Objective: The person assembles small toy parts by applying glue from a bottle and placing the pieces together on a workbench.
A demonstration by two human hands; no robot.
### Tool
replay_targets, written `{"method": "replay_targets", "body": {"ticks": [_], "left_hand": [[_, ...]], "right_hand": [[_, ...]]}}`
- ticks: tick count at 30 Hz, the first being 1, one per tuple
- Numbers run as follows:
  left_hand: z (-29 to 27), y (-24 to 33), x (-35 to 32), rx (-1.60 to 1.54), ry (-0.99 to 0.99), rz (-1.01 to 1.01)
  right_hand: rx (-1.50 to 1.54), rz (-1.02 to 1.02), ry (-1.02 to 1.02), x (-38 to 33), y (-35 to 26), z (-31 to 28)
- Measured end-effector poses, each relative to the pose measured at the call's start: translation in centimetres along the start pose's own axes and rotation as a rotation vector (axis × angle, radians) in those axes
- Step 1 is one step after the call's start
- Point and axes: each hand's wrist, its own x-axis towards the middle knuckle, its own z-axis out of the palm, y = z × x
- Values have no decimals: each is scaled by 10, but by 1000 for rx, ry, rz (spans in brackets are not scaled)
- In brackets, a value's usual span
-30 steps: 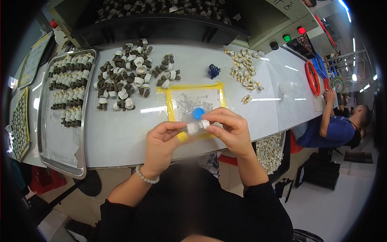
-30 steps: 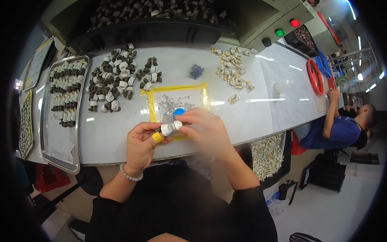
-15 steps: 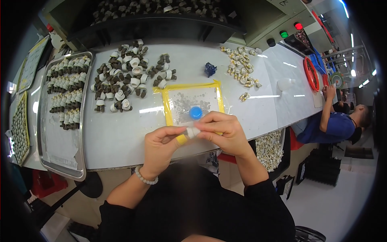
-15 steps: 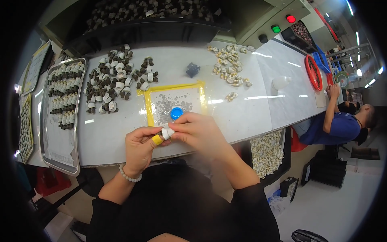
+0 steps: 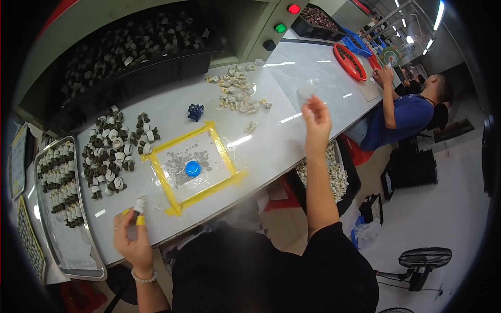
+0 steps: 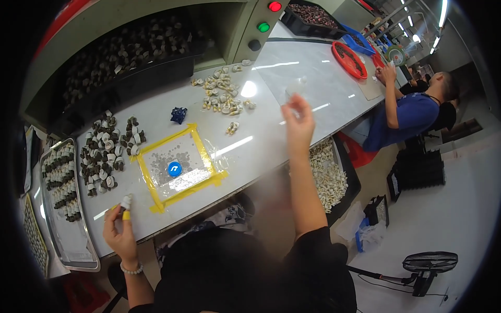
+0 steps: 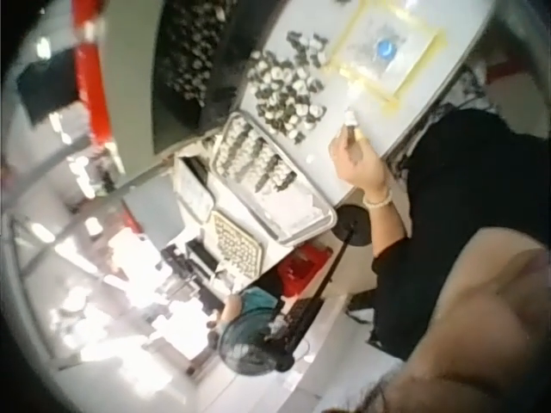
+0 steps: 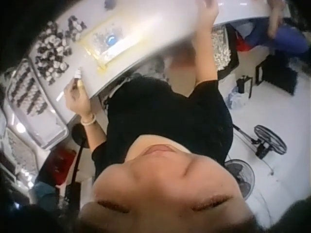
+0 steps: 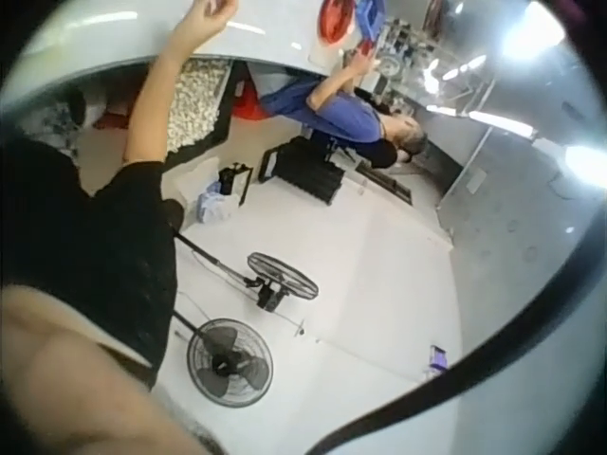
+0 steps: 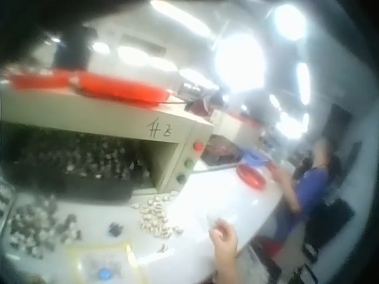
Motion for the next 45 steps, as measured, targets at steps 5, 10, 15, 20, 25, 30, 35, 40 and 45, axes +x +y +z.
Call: {"method": "replay_targets", "body": {"ticks": [5, 10, 15, 20, 25, 30, 35, 40, 45], "left_hand": [[-31, -14, -11, 442, 138, 88], [-20, -6, -9, 461, 152, 53], [-21, -11, -12, 477, 159, 80], [-21, -12, -11, 522, 113, 117], [-18, -5, -7, 525, 131, 153], [-17, -6, -5, 558, 124, 212], [-20, -11, -9, 585, 135, 202], [-22, -12, -10, 598, 140, 213], [-19, -13, -9, 593, 145, 225]], "right_hand": [[-165, 18, 175, 76, 50, -32], [-87, 173, -49, 101, 68, -32], [336, 277, -148, 76, 30, -16], [491, 215, -460, 30, -25, 6], [383, 261, -736, -17, -42, 31], [-275, 60, -1067, -47, -58, 53], [-660, -222, -1246, -54, -84, 81], [-838, -427, -1324, -54, -105, 96], [-982, -544, -1358, -50, -114, 100]]}}
